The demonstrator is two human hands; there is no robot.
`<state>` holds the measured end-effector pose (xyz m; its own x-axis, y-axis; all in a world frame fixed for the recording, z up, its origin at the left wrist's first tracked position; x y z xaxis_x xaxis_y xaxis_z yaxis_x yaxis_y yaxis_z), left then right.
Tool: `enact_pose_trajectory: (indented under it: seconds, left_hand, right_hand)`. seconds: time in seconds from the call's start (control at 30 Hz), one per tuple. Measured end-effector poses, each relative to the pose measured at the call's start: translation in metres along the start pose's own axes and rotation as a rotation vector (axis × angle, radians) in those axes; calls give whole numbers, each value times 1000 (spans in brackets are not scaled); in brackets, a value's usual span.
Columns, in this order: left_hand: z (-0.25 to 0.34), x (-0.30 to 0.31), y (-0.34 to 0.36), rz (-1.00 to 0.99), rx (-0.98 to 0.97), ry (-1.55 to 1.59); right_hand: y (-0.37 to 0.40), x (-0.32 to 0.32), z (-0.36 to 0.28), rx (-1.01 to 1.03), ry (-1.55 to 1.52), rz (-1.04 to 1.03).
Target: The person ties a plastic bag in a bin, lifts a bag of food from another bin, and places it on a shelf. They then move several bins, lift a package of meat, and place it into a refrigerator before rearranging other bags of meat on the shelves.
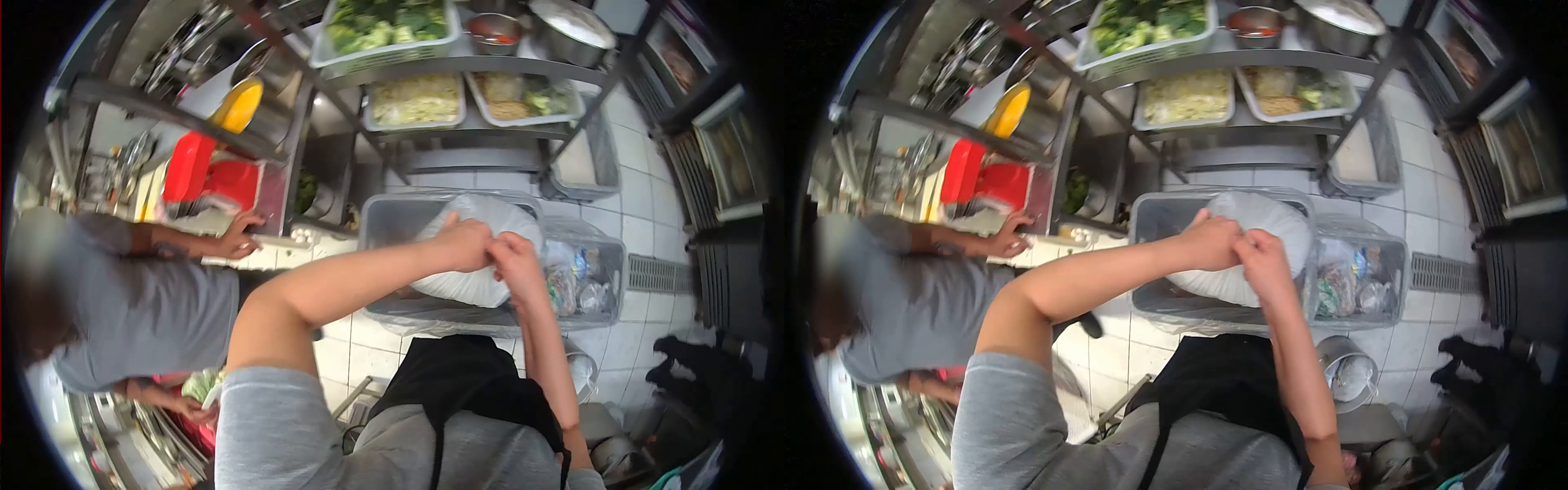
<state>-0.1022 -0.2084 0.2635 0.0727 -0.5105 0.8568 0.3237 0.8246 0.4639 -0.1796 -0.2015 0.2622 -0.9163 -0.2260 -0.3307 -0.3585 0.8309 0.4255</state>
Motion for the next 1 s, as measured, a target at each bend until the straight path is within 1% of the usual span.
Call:
enact_pose_trajectory:
  seconds: [0.03, 0.1, 0.13, 0.17, 0.2, 0.3, 0.37, 0.47, 0.53, 0.63, 0.73, 0.77, 0.87, 1.0]
  left_hand:
    - [0, -4, -1, 15, -7, -11]
    - [0, -14, -5, -45, 9, -60]
    - [7, -8, -1, -27, -40, -61]
    - [2, -17, -4, -44, -31, -79]
    - [1, -19, -3, -29, -52, -100]
    - [-3, -18, -2, 20, -88, -159]
    - [-5, -21, -3, 30, -102, -152]
    - [-14, -33, -10, 67, -175, -216]
    - [-6, -24, -10, 59, -182, -208]
    - [-5, -25, -14, 47, -244, -219]
    - [-6, -21, -21, 33, -204, -127]
    - [3, -12, -20, 107, -264, -198]
    - [26, 11, -25, 39, -197, -79]
    - [61, 29, -30, -39, -231, -214]
  right_hand:
    - [-2, 3, 4, 37, 34, 7]
    - [-5, 9, 14, 102, 113, 25]
    - [-4, 9, 12, 135, 171, 19]
    - [-14, 11, 31, 272, 170, 33]
    - [-12, 9, 31, 180, 138, 55]
    - [-12, 3, 22, 217, 262, 88]
    - [-9, 4, 17, 201, 191, 102]
    - [-6, 8, 14, 176, 140, 141]
    - [-5, 9, 11, 182, 171, 152]
    - [-9, 11, 11, 183, 204, 149]
    - [-8, 16, 5, 190, 189, 169]
    - [-7, 18, 2, 197, 185, 177]
    - [-3, 29, -12, 208, 169, 184]
    - [15, 52, -36, 281, 137, 189]
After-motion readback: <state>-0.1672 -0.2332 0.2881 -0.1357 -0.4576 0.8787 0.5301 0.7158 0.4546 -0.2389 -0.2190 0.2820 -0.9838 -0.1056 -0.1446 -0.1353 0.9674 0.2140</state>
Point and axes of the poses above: each hand's wrist, its own y-axis away from the middle knuckle, its own x-axis out of the back of the hand, z = x × y, the point moved 8 cm from there along -y, towards the middle knuckle, and after that the axes turned 15 degrees about -y, right-handed, at the moved point
